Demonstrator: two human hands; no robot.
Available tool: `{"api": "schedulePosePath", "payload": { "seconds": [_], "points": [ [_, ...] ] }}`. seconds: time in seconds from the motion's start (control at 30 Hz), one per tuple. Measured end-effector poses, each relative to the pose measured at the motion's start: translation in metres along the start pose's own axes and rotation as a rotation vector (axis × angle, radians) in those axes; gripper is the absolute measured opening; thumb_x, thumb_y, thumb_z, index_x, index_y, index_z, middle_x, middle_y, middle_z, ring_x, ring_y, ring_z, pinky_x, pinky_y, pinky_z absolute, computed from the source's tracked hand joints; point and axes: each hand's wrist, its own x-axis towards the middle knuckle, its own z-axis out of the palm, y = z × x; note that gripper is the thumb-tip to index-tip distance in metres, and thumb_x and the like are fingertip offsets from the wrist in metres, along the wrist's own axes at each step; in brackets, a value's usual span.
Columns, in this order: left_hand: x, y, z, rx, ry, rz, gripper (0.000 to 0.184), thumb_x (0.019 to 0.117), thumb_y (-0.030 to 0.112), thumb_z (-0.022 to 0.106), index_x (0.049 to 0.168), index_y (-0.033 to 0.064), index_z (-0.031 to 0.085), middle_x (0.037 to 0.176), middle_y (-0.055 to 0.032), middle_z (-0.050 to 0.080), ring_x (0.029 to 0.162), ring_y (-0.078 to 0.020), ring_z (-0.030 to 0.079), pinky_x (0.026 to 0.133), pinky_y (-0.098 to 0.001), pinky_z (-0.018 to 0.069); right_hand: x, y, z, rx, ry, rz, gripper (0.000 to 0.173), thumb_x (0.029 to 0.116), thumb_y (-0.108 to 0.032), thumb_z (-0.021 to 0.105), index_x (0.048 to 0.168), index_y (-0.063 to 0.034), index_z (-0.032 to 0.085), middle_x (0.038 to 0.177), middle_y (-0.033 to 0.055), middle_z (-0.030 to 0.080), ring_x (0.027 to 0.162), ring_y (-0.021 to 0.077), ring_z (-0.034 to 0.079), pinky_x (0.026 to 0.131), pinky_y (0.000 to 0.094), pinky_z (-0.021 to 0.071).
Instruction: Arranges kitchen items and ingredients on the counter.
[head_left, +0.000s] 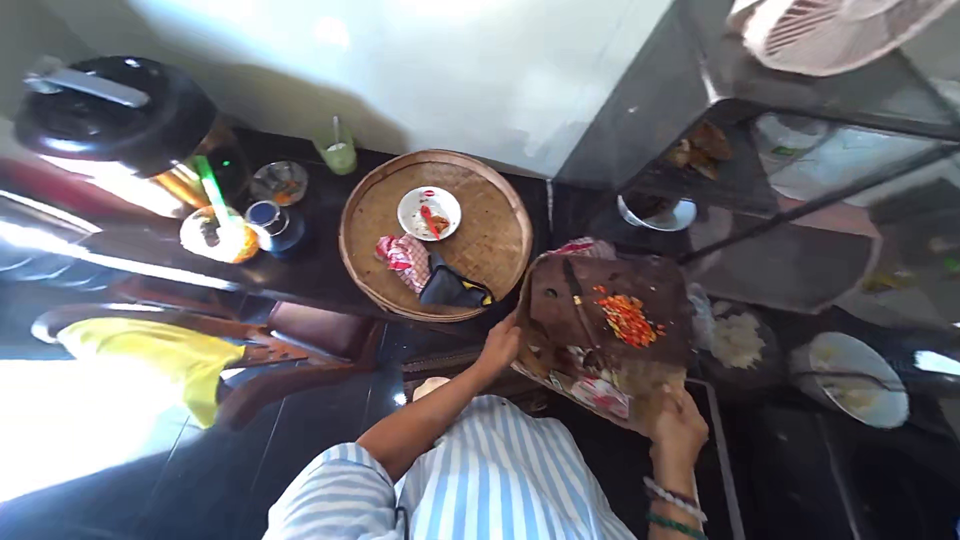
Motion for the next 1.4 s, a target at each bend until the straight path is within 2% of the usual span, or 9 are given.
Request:
{"api": "schedulePosePath", "payload": {
  "seconds": [0.17, 0.33, 0.43, 0.6, 0.77, 0.9, 1.07, 1.23, 1.4],
  "points": [
    [-0.035, 0.019, -0.003, -0.024, -0.040, 0.048, 0.050, 0.1023, 0.012, 0.035, 0.148, -0.0008, 0.049, 0.140, -0.0221, 0.059, 0.129, -0.0260, 0.058, 0.110, -0.0461, 0.0451, -0.029, -0.012, -0.033, -0.001, 0.009, -0.030, 0.043, 0.1083, -0.023, 0.049, 0.134, 0.0102, 0.059, 0.127, 0.0298, 0.064, 0.119, 0.0298, 0.063, 0.107, 0.0450, 0.0471],
    [-0.081, 0.044, -0.019, -0.089, 0.025, -0.006, 0.048, 0.1022, 0.010, 0.036, 0.148, 0.0019, 0.049, 0.137, -0.0174, 0.061, 0.122, -0.0203, 0.061, 0.105, -0.0427, 0.0491, -0.049, -0.045, -0.052, -0.011, -0.073, -0.145, 0.042, 0.1082, -0.019, 0.048, 0.130, 0.0160, 0.058, 0.118, 0.0309, 0.065, 0.109, 0.0224, 0.065, 0.101, 0.0380, 0.0503],
    [-0.104, 0.052, -0.039, -0.119, 0.132, -0.016, 0.047, 0.1010, 0.009, 0.037, 0.145, 0.0018, 0.052, 0.134, -0.0141, 0.063, 0.119, -0.0166, 0.063, 0.104, -0.0398, 0.0507, -0.052, -0.055, -0.038, -0.023, -0.117, -0.247, 0.040, 0.1078, -0.018, 0.049, 0.127, 0.0154, 0.060, 0.112, 0.0298, 0.068, 0.104, 0.0228, 0.067, 0.097, 0.0390, 0.0531],
    [-0.124, 0.062, -0.087, -0.155, 0.348, -0.008, 0.042, 0.1005, 0.006, 0.039, 0.139, -0.0010, 0.055, 0.124, -0.0127, 0.068, 0.109, -0.0150, 0.067, 0.097, -0.0367, 0.0552, -0.058, -0.082, 0.025, 0.036, -0.188, -0.310, 0.037, 0.1063, -0.017, 0.052, 0.124, 0.0129, 0.065, 0.108, 0.0296, 0.071, 0.100, 0.0294, 0.070, 0.094, 0.0456, 0.0544],
    [-0.103, 0.052, -0.136, -0.136, 0.485, -0.017, 0.041, 0.0985, 0.010, 0.042, 0.134, -0.0008, 0.059, 0.119, -0.0133, 0.069, 0.107, -0.0165, 0.067, 0.094, -0.0382, 0.0558, -0.044, -0.108, 0.087, 0.068, -0.302, -0.357, 0.036, 0.1061, -0.018, 0.052, 0.126, 0.0085, 0.066, 0.106, 0.0258, 0.073, 0.099, 0.0314, 0.072, 0.092, 0.0519, 0.0553],
    [-0.078, 0.056, -0.162, -0.149, 0.511, -0.033, 0.042, 0.0990, 0.010, 0.042, 0.136, -0.0027, 0.057, 0.121, -0.0152, 0.067, 0.107, -0.0172, 0.066, 0.094, -0.0371, 0.0546, -0.027, -0.131, 0.124, 0.026, -0.319, -0.363, 0.036, 0.1067, -0.020, 0.051, 0.124, 0.0061, 0.068, 0.103, 0.0252, 0.073, 0.097, 0.0345, 0.072, 0.091, 0.0576, 0.0529],
    [-0.046, 0.054, -0.184, -0.149, 0.515, -0.028, 0.040, 0.1000, 0.007, 0.041, 0.136, -0.0040, 0.056, 0.122, -0.0164, 0.066, 0.107, -0.0170, 0.066, 0.094, -0.0364, 0.0548, -0.013, -0.142, 0.159, 0.005, -0.329, -0.319, 0.036, 0.1074, -0.021, 0.050, 0.123, 0.0048, 0.069, 0.104, 0.0236, 0.073, 0.100, 0.0328, 0.070, 0.092, 0.0550, 0.0522],
    [-0.034, 0.049, -0.191, -0.114, 0.533, -0.043, 0.042, 0.0985, 0.007, 0.045, 0.137, -0.0052, 0.055, 0.129, -0.0188, 0.063, 0.113, -0.0188, 0.064, 0.099, -0.0381, 0.0536, -0.003, -0.147, 0.175, -0.035, -0.338, -0.251, 0.035, 0.1074, -0.023, 0.050, 0.120, 0.0036, 0.070, 0.104, 0.0212, 0.073, 0.101, 0.0315, 0.071, 0.094, 0.0522, 0.0540],
    [-0.031, 0.049, -0.184, -0.150, 0.575, -0.061, 0.040, 0.0979, 0.006, 0.046, 0.136, -0.0041, 0.054, 0.123, -0.0153, 0.065, 0.105, -0.0154, 0.066, 0.091, -0.0354, 0.0565, 0.007, -0.150, 0.178, -0.052, -0.405, -0.144, 0.041, 0.1084, -0.029, 0.048, 0.124, 0.0031, 0.068, 0.100, 0.0211, 0.072, 0.096, 0.0316, 0.071, 0.092, 0.0502, 0.0544]
  ]
}}
